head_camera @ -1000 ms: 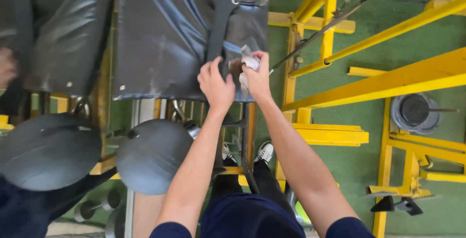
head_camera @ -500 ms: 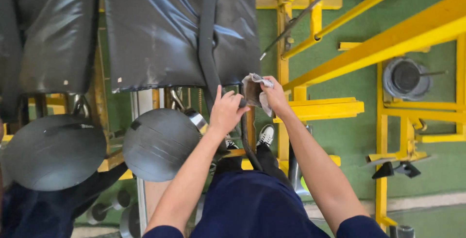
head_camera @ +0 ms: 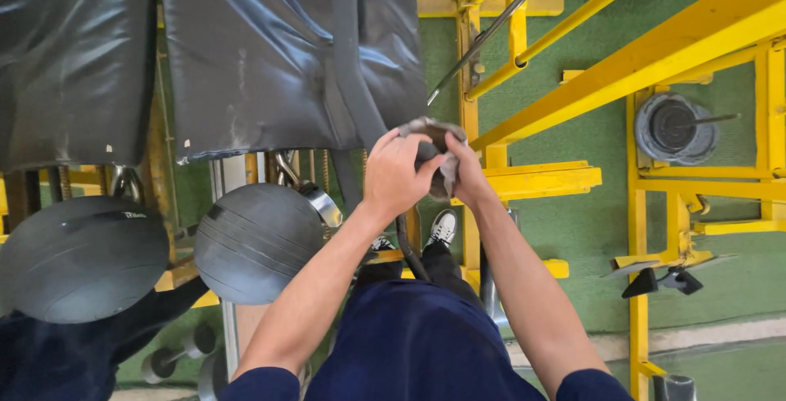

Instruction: Wiping down various gym machine attachments and handles using a cloth.

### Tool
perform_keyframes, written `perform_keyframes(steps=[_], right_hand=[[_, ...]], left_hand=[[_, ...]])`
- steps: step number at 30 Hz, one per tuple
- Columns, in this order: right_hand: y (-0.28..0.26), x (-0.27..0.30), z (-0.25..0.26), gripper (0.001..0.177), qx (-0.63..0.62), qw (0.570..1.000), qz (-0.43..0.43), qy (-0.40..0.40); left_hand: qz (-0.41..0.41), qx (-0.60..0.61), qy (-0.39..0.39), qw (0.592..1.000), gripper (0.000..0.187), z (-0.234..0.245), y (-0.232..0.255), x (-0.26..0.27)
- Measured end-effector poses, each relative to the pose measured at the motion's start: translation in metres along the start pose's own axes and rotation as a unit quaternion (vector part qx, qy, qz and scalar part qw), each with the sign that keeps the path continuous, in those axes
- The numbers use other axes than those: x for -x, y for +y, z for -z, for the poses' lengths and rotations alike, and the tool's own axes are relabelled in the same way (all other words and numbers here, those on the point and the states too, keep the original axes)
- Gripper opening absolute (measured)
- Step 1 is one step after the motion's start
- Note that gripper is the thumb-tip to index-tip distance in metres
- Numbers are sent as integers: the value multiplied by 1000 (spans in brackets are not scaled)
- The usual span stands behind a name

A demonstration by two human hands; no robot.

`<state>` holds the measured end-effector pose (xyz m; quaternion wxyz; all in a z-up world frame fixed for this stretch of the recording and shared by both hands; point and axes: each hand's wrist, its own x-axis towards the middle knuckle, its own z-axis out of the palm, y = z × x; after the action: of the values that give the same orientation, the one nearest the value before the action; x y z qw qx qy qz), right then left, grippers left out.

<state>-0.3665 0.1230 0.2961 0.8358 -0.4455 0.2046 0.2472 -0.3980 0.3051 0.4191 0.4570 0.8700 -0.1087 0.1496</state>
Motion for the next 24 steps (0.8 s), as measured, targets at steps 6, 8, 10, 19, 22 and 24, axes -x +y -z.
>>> perform_keyframes(steps=[6,8,10,19,22,24], right_hand=[[-35,-54,-49,46,-104,983,-11,-149],[-54,-57,-101,48,-89,980,-42,-173],[-60,-71,-134,50,-76,975,-72,-194],[-45,-92,-195,41,51,966,-9,-254],[-46,-84,-203,40,31,965,-4,-259],[-41,-86,-203,49,52,959,44,-275]], left_hand=[[31,65,101,992,17,28,61,-30],[30,63,128,989,16,31,63,-33],[27,62,153,986,15,32,62,-32],[1,71,209,975,15,55,56,-24],[15,109,216,970,15,64,58,-21],[-5,119,226,967,17,68,59,-16]])
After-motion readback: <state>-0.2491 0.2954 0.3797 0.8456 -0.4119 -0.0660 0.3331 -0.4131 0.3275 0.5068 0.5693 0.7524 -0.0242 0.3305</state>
